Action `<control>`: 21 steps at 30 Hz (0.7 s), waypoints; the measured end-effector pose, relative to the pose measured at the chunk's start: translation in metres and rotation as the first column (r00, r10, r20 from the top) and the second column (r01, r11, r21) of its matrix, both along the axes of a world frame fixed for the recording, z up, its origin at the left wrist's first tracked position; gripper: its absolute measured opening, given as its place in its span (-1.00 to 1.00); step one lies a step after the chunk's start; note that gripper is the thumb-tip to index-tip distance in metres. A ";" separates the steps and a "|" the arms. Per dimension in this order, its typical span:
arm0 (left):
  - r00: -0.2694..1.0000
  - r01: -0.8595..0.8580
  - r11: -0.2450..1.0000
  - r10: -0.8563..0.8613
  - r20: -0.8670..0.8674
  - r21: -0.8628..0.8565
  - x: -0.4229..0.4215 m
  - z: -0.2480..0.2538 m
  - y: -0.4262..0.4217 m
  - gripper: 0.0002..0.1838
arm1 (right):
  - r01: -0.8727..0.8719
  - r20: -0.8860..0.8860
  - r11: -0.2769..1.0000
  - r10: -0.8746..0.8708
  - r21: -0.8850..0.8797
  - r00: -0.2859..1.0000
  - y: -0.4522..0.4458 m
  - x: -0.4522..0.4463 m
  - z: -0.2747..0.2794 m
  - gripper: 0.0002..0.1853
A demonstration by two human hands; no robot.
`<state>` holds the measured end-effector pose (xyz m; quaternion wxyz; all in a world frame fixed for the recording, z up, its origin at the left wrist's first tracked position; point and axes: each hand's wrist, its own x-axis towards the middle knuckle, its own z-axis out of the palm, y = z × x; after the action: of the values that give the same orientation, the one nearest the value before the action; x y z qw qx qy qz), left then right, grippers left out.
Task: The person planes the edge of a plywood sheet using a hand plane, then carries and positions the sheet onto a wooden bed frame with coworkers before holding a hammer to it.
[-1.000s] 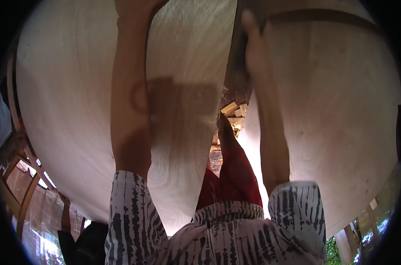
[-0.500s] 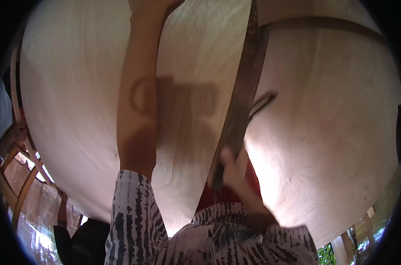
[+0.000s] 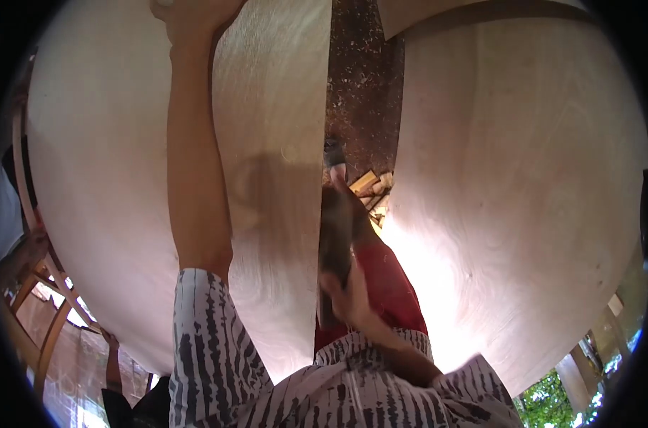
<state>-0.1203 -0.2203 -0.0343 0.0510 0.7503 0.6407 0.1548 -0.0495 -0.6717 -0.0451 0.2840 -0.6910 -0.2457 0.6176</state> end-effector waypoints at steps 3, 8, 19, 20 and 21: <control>1.000 -0.006 0.999 0.004 -0.023 -0.050 -0.011 -0.004 0.012 -0.22 | -0.141 -0.004 0.990 0.141 0.000 0.990 -0.073 -0.011 0.000 -0.30; 0.941 0.326 0.909 -0.286 -0.180 0.259 -0.030 -0.064 0.008 -0.33 | -0.301 0.262 0.951 0.275 0.068 0.925 -0.115 0.041 0.019 -0.38; 0.571 0.782 0.298 -0.696 0.436 -0.547 -0.034 -0.040 -0.416 -0.74 | 0.494 -0.181 0.862 -0.507 -0.115 0.843 -0.078 0.145 0.010 -0.54; 0.684 0.710 0.410 -0.211 0.698 -0.572 -0.026 -0.045 -0.441 -0.66 | 0.433 -0.139 0.901 -0.434 -0.037 0.890 -0.084 0.143 0.011 -0.55; 0.654 0.655 0.457 0.055 0.755 -0.601 -0.014 -0.051 -0.452 -0.62 | 0.359 -0.097 0.931 -0.353 0.059 0.931 -0.083 0.141 0.010 -0.57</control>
<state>-0.1344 -0.6722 -0.0848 0.6675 0.6213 0.4034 0.0755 0.0914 -0.7546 -0.0354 0.4274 -0.6860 -0.1271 0.5750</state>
